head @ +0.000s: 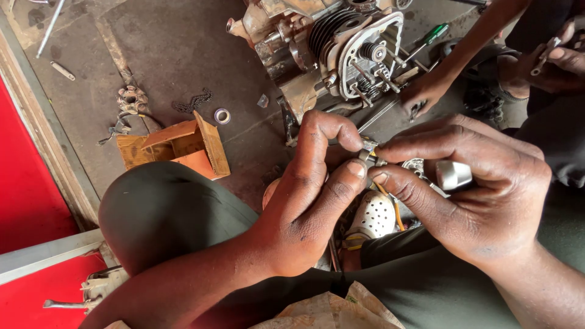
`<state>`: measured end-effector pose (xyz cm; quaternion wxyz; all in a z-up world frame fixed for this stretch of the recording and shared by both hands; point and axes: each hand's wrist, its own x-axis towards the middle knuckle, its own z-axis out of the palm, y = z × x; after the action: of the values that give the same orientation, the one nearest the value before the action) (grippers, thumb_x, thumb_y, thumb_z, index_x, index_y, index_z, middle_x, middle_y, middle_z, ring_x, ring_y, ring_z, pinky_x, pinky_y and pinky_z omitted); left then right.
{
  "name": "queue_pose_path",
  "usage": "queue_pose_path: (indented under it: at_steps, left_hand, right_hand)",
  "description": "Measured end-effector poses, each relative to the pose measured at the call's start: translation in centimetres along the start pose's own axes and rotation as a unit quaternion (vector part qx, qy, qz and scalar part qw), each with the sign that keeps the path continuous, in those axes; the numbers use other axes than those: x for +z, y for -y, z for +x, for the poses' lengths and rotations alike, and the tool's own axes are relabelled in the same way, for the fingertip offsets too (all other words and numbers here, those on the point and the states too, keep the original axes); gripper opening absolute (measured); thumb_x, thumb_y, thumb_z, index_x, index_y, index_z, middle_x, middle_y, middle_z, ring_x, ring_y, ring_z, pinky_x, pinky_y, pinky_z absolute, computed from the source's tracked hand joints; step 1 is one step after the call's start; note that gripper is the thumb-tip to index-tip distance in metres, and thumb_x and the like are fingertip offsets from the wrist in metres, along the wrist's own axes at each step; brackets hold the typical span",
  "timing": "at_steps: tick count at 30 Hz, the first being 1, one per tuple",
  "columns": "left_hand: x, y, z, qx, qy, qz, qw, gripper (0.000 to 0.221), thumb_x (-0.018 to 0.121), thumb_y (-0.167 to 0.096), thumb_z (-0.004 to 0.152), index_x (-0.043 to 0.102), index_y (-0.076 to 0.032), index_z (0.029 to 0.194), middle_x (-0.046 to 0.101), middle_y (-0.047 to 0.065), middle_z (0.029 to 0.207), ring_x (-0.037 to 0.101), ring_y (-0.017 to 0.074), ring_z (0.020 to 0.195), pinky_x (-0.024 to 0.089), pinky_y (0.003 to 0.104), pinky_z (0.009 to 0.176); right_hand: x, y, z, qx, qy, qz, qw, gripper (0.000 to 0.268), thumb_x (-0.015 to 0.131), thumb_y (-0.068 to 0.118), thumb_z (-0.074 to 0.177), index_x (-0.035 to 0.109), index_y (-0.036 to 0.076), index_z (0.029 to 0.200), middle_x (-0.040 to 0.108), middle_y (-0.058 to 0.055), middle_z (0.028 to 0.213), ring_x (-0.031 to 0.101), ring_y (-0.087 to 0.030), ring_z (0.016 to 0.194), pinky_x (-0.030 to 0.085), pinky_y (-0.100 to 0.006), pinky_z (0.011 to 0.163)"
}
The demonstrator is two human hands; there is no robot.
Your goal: The person sits on the workshop floor assembling and tightening components of a small motorcycle engine. They fit small parts onto the engine by hand, then use a combination wrench to tighten bolts on the engine cylinder assembly, repositioning the engine and parts between turns.
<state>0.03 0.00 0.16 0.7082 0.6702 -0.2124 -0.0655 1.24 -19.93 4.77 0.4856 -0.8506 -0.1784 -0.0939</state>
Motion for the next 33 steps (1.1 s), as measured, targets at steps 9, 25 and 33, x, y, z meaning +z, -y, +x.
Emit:
queue_pose_path:
  at_steps: [9,25,33]
  left_hand:
    - [0.1,-1.7,0.6,-0.157,-0.001,-0.061,0.986,0.020,0.048,-0.014,0.110,0.038,-0.008,0.127,0.051,0.005,0.109,0.056,0.0069,0.097,0.051,0.024,0.088]
    - [-1.0,0.7,0.3,-0.004,0.046,-0.049,0.998,0.013,0.045,-0.008,0.124,0.034,-0.007,0.130,0.039,0.002,0.113,0.040,0.0052,0.089,0.041,0.021,0.081]
    - [-0.9,-0.2,0.9,-0.104,0.046,-0.198,0.974,0.028,0.044,-0.007,0.116,0.030,-0.010,0.139,0.040,0.003,0.110,0.040,0.0043,0.077,0.037,0.021,0.065]
  right_hand:
    - [0.2,-0.6,-0.3,-0.086,0.018,-0.044,0.995,0.014,0.082,-0.002,0.090,0.074,0.004,0.099,0.070,-0.009,0.100,0.071,-0.014,0.089,0.058,-0.026,0.076]
    - [-0.2,-1.7,-0.3,0.063,0.066,0.016,0.996,0.018,0.078,0.002,0.088,0.068,0.001,0.103,0.071,-0.009,0.090,0.049,-0.006,0.057,0.036,-0.019,0.053]
    - [0.7,-2.0,-0.3,0.019,0.082,0.064,0.994,0.020,0.070,-0.003,0.095,0.057,-0.001,0.109,0.068,-0.015,0.110,0.073,-0.016,0.095,0.058,-0.027,0.084]
